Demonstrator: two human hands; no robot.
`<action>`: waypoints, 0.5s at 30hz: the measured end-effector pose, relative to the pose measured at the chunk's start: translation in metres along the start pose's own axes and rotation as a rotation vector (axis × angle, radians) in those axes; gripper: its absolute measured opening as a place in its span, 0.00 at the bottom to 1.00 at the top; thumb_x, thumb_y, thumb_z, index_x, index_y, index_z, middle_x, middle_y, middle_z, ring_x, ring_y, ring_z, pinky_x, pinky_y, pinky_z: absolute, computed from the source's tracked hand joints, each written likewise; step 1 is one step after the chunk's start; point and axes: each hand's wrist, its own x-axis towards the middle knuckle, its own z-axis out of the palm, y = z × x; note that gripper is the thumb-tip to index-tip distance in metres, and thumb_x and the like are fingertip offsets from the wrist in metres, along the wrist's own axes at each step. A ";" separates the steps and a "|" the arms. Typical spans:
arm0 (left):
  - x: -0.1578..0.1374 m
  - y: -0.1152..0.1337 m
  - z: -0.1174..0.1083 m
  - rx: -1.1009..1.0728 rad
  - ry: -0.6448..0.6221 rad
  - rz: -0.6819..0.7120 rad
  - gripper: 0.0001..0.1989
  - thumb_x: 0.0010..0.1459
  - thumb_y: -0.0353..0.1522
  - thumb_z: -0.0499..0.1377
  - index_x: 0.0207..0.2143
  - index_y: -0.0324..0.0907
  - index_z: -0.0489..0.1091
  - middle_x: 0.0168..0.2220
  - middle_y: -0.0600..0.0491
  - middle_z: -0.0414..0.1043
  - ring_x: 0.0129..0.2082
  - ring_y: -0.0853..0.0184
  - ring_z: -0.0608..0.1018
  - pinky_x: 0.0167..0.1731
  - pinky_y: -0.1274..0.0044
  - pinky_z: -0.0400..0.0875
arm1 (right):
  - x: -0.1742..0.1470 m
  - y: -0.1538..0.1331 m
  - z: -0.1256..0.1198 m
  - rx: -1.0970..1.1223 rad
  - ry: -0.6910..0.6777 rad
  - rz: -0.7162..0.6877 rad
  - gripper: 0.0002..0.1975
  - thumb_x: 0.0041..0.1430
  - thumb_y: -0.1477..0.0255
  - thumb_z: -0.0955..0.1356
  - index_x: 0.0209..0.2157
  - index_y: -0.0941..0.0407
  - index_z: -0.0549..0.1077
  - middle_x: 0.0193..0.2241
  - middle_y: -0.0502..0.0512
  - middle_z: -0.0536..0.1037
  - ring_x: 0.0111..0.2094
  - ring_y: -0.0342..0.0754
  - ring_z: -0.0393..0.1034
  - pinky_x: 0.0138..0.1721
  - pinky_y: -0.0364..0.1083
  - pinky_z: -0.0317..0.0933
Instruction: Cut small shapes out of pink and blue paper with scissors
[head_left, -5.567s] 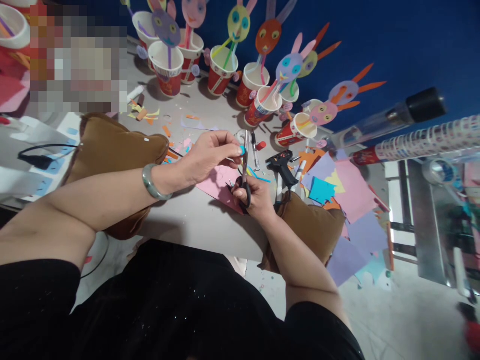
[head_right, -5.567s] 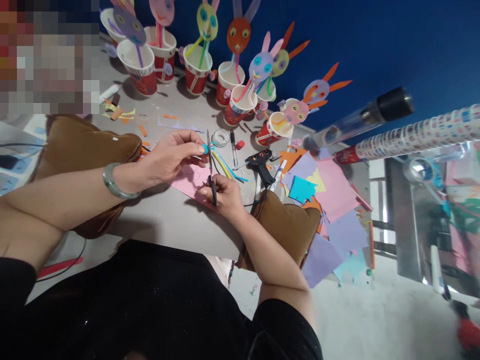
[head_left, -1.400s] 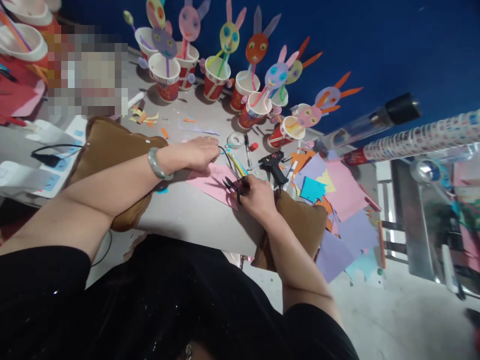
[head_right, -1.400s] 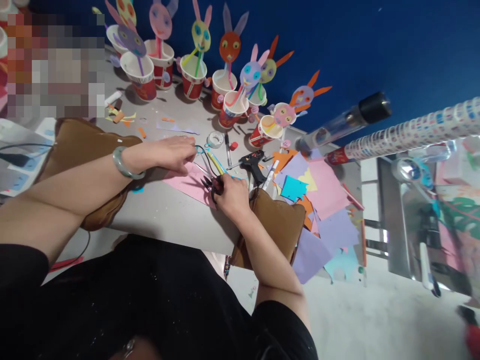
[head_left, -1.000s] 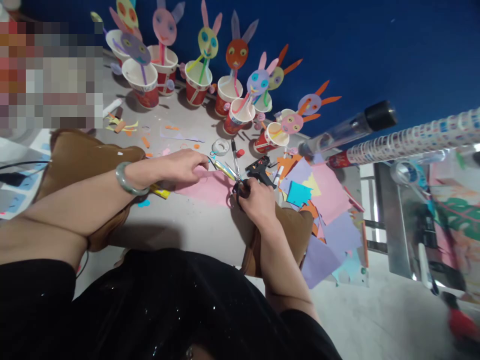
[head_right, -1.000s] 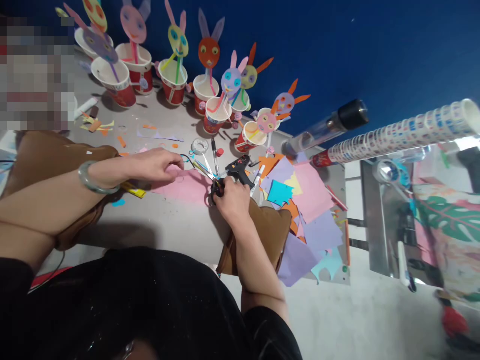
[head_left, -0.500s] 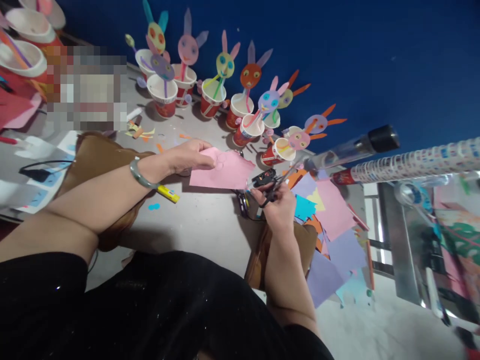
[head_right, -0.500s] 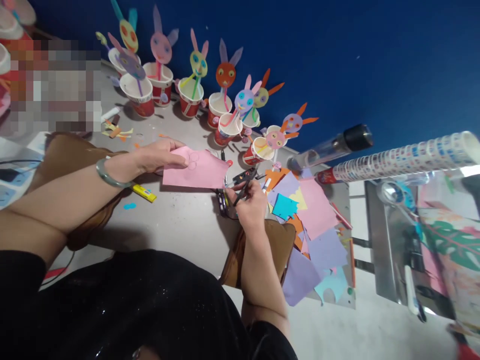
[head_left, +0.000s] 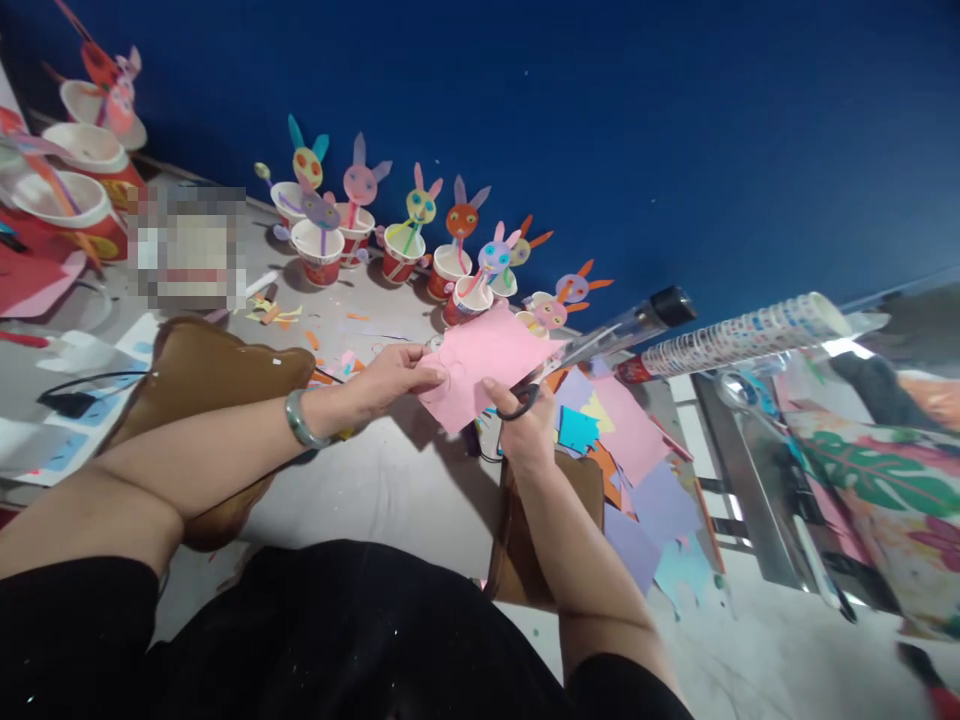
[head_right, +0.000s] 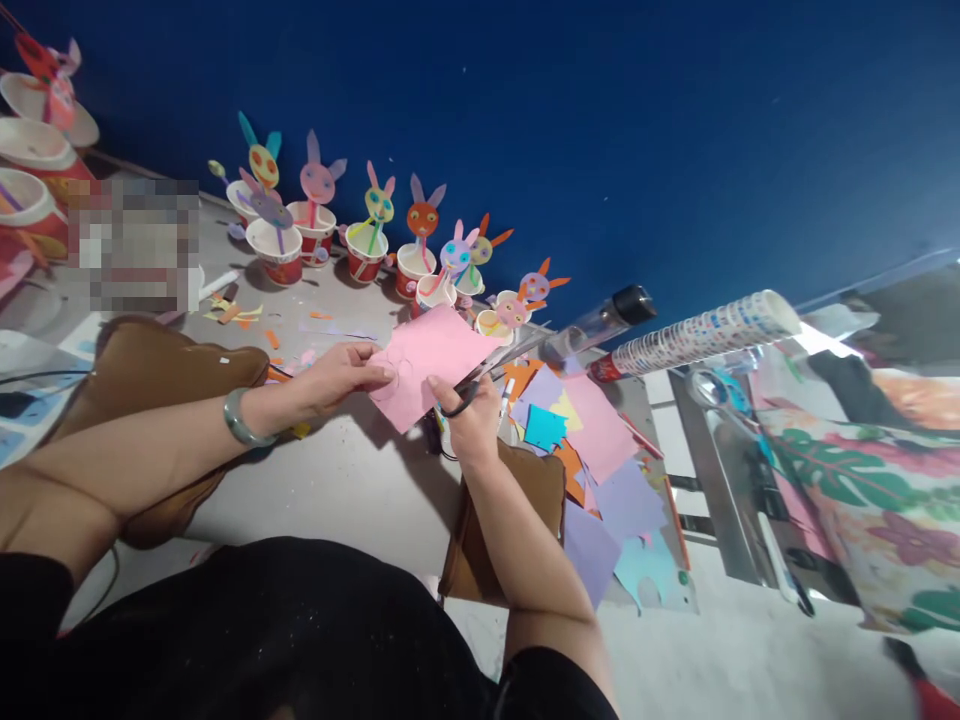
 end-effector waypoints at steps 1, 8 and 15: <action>-0.001 -0.001 -0.001 0.047 -0.032 -0.002 0.12 0.41 0.33 0.71 0.26 0.41 0.71 0.24 0.59 0.70 0.24 0.75 0.70 0.28 0.79 0.65 | 0.002 0.000 0.000 -0.006 0.009 -0.016 0.16 0.45 0.68 0.78 0.35 0.55 0.74 0.33 0.51 0.81 0.33 0.46 0.75 0.40 0.47 0.70; 0.001 0.003 -0.009 0.432 -0.210 0.044 0.15 0.54 0.39 0.64 0.20 0.40 0.68 0.19 0.58 0.65 0.21 0.74 0.66 0.24 0.79 0.57 | 0.014 0.015 -0.018 -0.003 0.080 -0.070 0.12 0.46 0.70 0.77 0.34 0.55 0.76 0.30 0.49 0.79 0.32 0.44 0.74 0.39 0.46 0.69; 0.004 0.007 -0.010 0.456 0.076 0.099 0.24 0.63 0.46 0.56 0.18 0.41 0.64 0.20 0.55 0.66 0.23 0.73 0.68 0.26 0.79 0.60 | 0.011 0.020 -0.023 0.026 0.134 -0.070 0.14 0.45 0.69 0.79 0.32 0.57 0.74 0.28 0.47 0.77 0.30 0.43 0.71 0.36 0.45 0.67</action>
